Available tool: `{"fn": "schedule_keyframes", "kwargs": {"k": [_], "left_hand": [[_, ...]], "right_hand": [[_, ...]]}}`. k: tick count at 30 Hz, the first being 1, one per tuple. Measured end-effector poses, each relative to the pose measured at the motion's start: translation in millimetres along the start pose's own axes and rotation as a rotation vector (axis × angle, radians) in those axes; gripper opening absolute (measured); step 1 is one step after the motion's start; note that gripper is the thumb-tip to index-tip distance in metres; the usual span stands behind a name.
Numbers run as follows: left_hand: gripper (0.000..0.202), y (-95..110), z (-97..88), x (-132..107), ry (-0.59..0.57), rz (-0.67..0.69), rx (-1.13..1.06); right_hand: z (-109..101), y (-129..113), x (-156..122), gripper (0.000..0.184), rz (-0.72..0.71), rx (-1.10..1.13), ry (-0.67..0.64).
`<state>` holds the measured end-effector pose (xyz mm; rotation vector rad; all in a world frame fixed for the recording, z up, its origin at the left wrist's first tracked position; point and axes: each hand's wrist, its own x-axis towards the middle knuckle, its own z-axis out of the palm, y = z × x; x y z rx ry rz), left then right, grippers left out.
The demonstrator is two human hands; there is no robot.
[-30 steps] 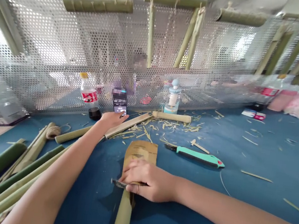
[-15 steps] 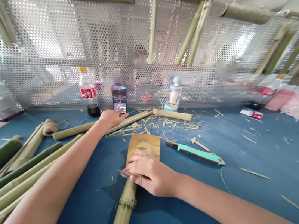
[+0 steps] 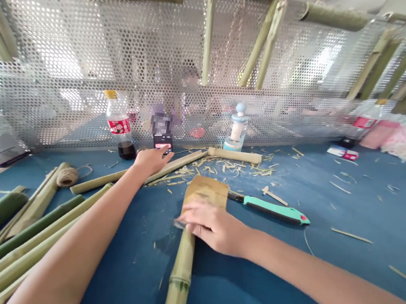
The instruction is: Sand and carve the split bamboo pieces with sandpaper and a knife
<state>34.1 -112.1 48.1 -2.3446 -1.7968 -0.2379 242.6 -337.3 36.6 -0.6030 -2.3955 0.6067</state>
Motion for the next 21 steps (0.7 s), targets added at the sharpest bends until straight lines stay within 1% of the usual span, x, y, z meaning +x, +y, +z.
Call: {"fn": "schedule_keyframes", "kwargs": {"k": [1, 4, 5, 8, 9, 11, 12, 13, 16, 17, 18, 21], "left_hand": [[0.047, 0, 0.9, 0, 0.014, -0.001, -0.006], [0.048, 0, 2.3, -1, 0.06, -0.02, -0.029], [0.048, -1, 2.0, -1, 0.075, -0.028, -0.038], [0.046, -3, -1.5, 3, 0.119, -0.051, -0.069], [0.046, -4, -3.4, 6, 0.132, -0.058, -0.08], [0.044, -6, -7.3, 13, 0.159, -0.071, -0.102], [0.043, -7, -8.9, 17, 0.174, -0.077, -0.113], [0.042, -9, -10.2, 20, 0.189, -0.08, -0.124], [0.042, -13, -11.3, 24, 0.201, -0.058, -0.157], [0.041, -15, -10.9, 25, 0.192, -0.045, -0.166], [0.041, -16, -10.1, 25, 0.182, -0.035, -0.175], [0.04, -18, -6.1, 25, 0.162, -0.044, -0.195]], "right_hand": [[0, 2, -1, 0.028, 0.023, -0.01, 0.001], [1, 4, -3, 0.026, -0.044, -0.001, -0.055], [1, 4, -3, 0.026, -0.037, -0.009, -0.046], [2, 3, -1, 0.028, 0.045, -0.05, 0.018], [2, 3, 0, 0.028, 0.04, -0.04, 0.006], [2, 6, 3, 0.025, -0.035, 0.0, -0.051], [1, 9, 4, 0.024, -0.062, 0.011, -0.061], [0, 12, 5, 0.025, -0.059, 0.005, -0.051], [-1, 17, 7, 0.028, 0.045, -0.057, 0.038], [0, 16, 6, 0.027, 0.059, -0.061, 0.044], [2, 12, 5, 0.026, 0.041, -0.049, 0.028], [9, 0, 1, 0.022, -0.109, 0.011, -0.089]]}}
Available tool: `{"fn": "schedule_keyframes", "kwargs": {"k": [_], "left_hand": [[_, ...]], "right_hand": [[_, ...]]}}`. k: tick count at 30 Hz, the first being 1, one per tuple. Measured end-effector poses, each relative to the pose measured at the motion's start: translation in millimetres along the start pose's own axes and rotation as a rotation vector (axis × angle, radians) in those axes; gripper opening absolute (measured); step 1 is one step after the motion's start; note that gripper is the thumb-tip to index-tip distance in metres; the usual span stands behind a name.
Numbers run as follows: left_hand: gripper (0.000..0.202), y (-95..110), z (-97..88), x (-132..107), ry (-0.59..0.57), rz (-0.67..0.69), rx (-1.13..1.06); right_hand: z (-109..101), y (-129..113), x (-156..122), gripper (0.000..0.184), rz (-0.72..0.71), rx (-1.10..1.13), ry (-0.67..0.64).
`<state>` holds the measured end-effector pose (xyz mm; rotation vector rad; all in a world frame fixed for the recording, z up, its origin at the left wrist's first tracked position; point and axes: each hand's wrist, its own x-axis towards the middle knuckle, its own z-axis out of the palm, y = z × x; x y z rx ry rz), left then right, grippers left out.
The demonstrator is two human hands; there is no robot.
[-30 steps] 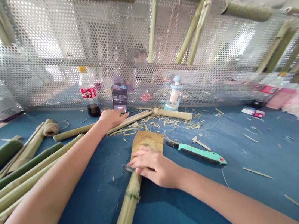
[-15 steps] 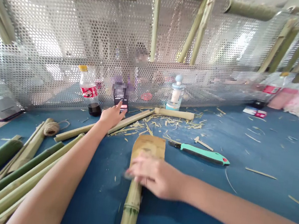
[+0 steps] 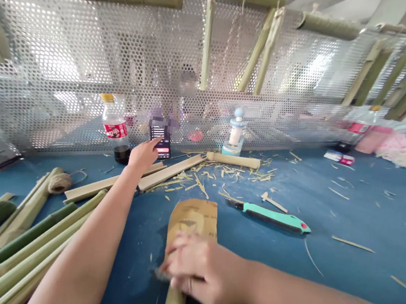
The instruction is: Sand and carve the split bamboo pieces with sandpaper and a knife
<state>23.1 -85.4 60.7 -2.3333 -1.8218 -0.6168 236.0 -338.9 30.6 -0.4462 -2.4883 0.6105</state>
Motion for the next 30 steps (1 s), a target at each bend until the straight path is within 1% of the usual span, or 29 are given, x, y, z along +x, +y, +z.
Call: {"fn": "schedule_keyframes", "kwargs": {"k": [1, 2, 3, 5, 6, 7, 8, 11, 13, 14, 15, 17, 18, 19, 20, 22, 23, 24, 27, 28, 30], "left_hand": [[0.04, 0, 1.7, 1, -0.004, -0.015, -0.005], [0.041, 0, 3.5, 1, -0.009, -0.031, -0.01], [0.042, 1, 5.1, 2, -0.014, -0.05, -0.016], [0.043, 1, 7.5, 5, -0.014, -0.094, -0.033], [0.044, 1, 7.9, 6, -0.007, -0.117, -0.045], [0.045, 1, 7.8, 6, 0.004, -0.138, -0.059], [0.047, 1, 7.2, 7, 0.017, -0.158, -0.074], [0.052, 0, 4.1, 6, 0.063, -0.175, -0.117], [0.054, 0, 2.1, 4, 0.089, -0.168, -0.13], [0.054, 0, 1.4, 2, 0.096, -0.164, -0.131], [0.053, 1, 0.8, 1, 0.099, -0.16, -0.129], [0.052, 2, 0.3, -1, 0.094, -0.154, -0.12], [0.051, 2, 0.3, -2, 0.089, -0.15, -0.115], [0.049, 3, 0.4, -2, 0.084, -0.143, -0.109], [0.048, 3, 0.8, -2, 0.079, -0.134, -0.104], [0.045, 3, 2.0, -2, 0.069, -0.117, -0.097], [0.044, 3, 2.8, -1, 0.062, -0.111, -0.094], [0.042, 3, 3.7, 0, 0.055, -0.11, -0.092], [0.04, 1, 6.3, 2, 0.032, -0.127, -0.09], [0.04, 1, 7.1, 3, 0.028, -0.135, -0.09], [0.04, 0, 8.2, 4, 0.027, -0.149, -0.088]], "right_hand": [[1, -1, -1, 0.023, -0.037, 0.01, -0.03], [0, -1, -1, 0.023, -0.046, 0.012, -0.034], [-2, 2, -2, 0.024, -0.02, 0.01, -0.017], [-8, 8, -3, 0.025, 0.092, -0.008, 0.068], [-11, 9, -4, 0.025, 0.144, -0.019, 0.103], [-11, 7, -4, 0.024, 0.166, -0.024, 0.113], [-10, 3, -5, 0.022, 0.148, -0.026, 0.096], [-1, -17, -5, 0.025, -0.039, -0.061, -0.032], [3, -22, -6, 0.027, -0.113, -0.09, -0.055], [3, -20, -6, 0.026, -0.104, -0.098, -0.035], [1, -16, -6, 0.026, -0.066, -0.098, 0.002], [-4, -7, -6, 0.025, 0.056, -0.095, 0.096], [-5, -4, -6, 0.026, 0.104, -0.092, 0.12], [-6, -2, -6, 0.025, 0.12, -0.082, 0.12], [-6, -3, -7, 0.024, 0.098, -0.066, 0.096], [-4, -6, -7, 0.023, -0.011, -0.035, 0.018], [-4, -6, -7, 0.023, -0.038, -0.033, 0.007], [-4, -6, -7, 0.024, -0.023, -0.042, 0.023], [-7, -1, -7, 0.026, 0.136, -0.091, 0.114], [-8, 0, -8, 0.026, 0.163, -0.093, 0.117], [-7, -3, -7, 0.025, 0.128, -0.07, 0.081]]}}
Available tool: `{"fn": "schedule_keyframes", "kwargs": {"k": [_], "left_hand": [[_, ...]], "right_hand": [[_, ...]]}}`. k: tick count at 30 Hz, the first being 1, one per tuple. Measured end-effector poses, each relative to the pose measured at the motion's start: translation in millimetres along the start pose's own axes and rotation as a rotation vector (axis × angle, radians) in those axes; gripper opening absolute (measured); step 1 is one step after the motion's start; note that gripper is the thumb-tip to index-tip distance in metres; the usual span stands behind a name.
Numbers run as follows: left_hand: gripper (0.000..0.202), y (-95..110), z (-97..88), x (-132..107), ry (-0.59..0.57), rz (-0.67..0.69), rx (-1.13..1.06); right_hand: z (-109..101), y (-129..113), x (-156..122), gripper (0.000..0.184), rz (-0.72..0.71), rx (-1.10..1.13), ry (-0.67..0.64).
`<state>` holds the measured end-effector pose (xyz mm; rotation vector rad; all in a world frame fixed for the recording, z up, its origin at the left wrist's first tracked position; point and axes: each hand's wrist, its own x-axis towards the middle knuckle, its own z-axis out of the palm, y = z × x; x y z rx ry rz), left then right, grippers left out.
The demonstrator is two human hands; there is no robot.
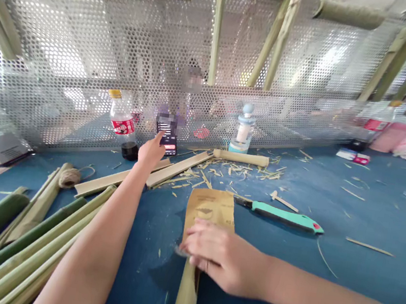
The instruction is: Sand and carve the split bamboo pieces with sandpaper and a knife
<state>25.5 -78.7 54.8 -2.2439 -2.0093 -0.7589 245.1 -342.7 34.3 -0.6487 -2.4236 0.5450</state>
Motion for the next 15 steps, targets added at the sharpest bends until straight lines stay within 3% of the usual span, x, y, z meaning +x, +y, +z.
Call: {"fn": "schedule_keyframes", "kwargs": {"k": [5, 11, 15], "left_hand": [[0.04, -1, 0.4, 0, 0.004, -0.027, 0.008], [0.041, -2, -3.2, -1, 0.016, -0.019, 0.019], [0.039, -2, -2.3, 0, -0.002, -0.002, 0.038]], "right_hand": [[2, -5, 0, 0.024, -0.087, 0.057, -0.037], [-4, 4, 1, 0.026, -0.008, 0.0, -0.003], [4, -7, -1, 0.022, -0.144, 0.023, -0.04]]}}
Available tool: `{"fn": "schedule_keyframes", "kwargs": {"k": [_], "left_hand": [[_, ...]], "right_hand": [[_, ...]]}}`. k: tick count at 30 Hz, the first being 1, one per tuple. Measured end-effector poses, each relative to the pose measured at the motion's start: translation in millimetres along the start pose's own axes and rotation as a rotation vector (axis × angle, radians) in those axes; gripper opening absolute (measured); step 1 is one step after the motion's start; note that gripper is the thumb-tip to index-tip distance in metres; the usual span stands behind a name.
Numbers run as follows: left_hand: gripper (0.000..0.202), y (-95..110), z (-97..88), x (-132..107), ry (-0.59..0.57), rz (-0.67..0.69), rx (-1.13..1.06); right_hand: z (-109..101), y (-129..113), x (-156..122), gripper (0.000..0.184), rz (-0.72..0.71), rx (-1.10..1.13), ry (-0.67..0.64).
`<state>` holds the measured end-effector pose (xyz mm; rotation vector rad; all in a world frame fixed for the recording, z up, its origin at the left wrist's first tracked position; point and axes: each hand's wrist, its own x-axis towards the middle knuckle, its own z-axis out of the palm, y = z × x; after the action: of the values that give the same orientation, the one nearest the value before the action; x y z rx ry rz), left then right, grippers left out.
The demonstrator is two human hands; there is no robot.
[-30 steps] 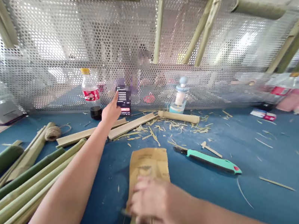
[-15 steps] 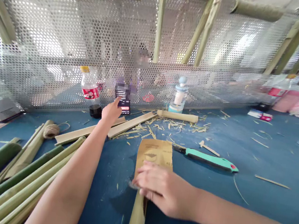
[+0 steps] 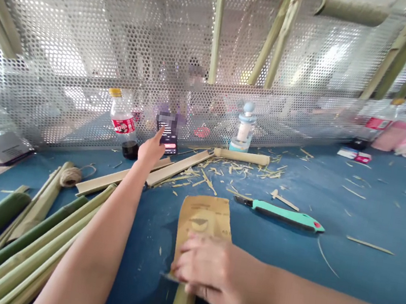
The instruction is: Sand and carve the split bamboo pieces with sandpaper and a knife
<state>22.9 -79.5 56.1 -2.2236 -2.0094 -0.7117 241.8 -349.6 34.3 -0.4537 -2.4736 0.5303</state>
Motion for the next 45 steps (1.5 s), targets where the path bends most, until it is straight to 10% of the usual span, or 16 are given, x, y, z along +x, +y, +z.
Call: {"fn": "schedule_keyframes", "kwargs": {"k": [7, 14, 23, 28, 34, 45], "left_hand": [[0.028, -1, 1.7, -5, 0.011, 0.014, 0.056], [0.036, 1, -1.9, -2, 0.061, 0.037, 0.06], [0.027, 0, -0.6, -5, 0.074, -0.003, 0.108], [0.029, 1, -4.8, -6, 0.091, -0.016, 0.076], [0.039, 3, -7.2, -6, 0.112, 0.031, 0.021], [0.054, 3, -12.2, 4, 0.044, 0.048, 0.051]], "right_hand": [[-8, 17, -2, 0.028, 0.189, -0.071, 0.077], [12, -20, -1, 0.026, -0.061, -0.059, -0.02], [-8, 0, -3, 0.029, 0.114, -0.109, 0.052], [5, -22, -1, 0.026, -0.113, -0.097, -0.074], [-1, 4, -1, 0.026, 0.141, 0.008, 0.021], [5, -11, -2, 0.023, 0.051, 0.011, 0.013]]}}
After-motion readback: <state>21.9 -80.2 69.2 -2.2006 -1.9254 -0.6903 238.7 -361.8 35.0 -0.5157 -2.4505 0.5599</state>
